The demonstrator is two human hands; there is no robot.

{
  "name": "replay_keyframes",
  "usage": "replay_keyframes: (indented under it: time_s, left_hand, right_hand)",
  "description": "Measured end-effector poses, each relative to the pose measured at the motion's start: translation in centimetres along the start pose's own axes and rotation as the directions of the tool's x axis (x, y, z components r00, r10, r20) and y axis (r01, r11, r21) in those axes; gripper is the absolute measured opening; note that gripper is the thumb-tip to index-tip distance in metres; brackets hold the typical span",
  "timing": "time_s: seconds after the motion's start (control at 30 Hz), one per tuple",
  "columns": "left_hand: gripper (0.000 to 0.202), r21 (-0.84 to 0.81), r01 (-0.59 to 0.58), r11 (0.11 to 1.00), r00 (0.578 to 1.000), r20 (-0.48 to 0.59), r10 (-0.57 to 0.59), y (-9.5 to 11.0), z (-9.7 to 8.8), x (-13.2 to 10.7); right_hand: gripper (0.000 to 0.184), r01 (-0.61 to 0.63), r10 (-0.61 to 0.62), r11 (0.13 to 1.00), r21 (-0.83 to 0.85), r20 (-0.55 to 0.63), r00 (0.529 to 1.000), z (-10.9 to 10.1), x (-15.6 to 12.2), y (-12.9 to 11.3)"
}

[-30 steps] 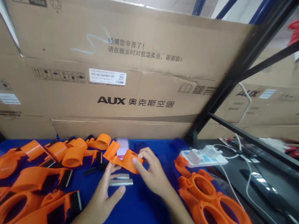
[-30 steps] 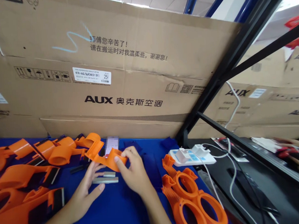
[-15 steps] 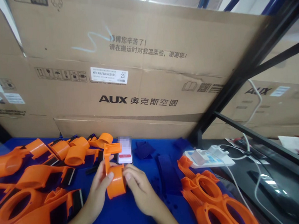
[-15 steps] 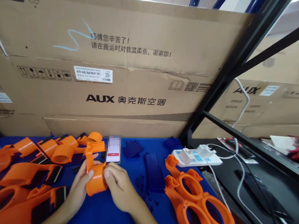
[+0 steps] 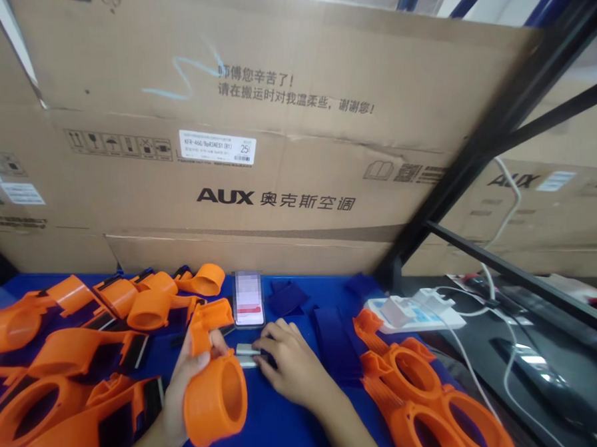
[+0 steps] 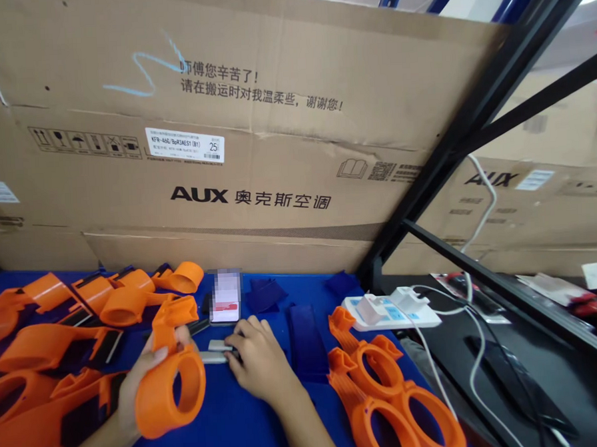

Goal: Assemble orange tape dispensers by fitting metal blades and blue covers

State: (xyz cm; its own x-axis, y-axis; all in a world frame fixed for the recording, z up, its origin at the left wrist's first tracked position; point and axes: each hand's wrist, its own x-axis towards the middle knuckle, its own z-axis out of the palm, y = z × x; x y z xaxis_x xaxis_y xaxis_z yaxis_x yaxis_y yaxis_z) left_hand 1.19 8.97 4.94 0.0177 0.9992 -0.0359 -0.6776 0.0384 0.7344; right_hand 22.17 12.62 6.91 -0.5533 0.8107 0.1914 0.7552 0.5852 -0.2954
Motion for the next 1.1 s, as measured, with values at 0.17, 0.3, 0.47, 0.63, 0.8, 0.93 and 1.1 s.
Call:
replay_keyframes:
  time_s: [0.17,0.3,0.47,0.63,0.8,0.93,1.1]
  left_hand:
    - [0.023,0.091,0.04,0.995,0.997,0.062,-0.046,-0.8,0.6,0.2]
    - [0.026,0.102,0.083,0.991,0.997,-0.003,-0.083,-1.3,0.1,0.5]
    - [0.032,0.171,0.126,0.977,0.992,-0.034,-0.122,-1.7,-0.7,1.0]
    - [0.039,0.266,0.101,0.959,0.995,-0.043,-0.093,-1.8,-0.9,1.1]
    - [0.048,0.322,0.098,0.942,0.995,-0.01,-0.1,-1.5,-0.8,0.8]
    - [0.054,0.329,0.091,0.94,0.996,-0.013,-0.091,-1.3,-0.6,0.7]
    - [0.053,0.35,0.077,0.934,0.997,-0.019,-0.076,-1.3,-0.3,0.7]
  right_hand:
    - [0.015,0.02,-0.022,0.999,-0.038,-0.032,0.999,0.7,0.3,0.0]
    - [0.014,0.005,-0.004,1.0,0.002,-0.142,0.99,1.1,0.6,0.2]
    - [0.021,-0.089,0.246,0.869,0.486,-0.268,0.931,0.4,0.4,0.2]
    - [0.031,-0.082,0.339,0.539,0.838,-0.126,0.932,-0.1,0.1,-0.5]
    - [0.034,-0.096,0.375,0.572,0.815,-0.156,0.914,-0.2,0.3,-0.4]
    - [0.036,-0.097,0.387,0.605,0.791,-0.185,0.904,-0.4,0.4,0.1]
    - [0.037,-0.099,0.36,0.608,0.788,-0.162,0.919,-0.4,0.4,0.1]
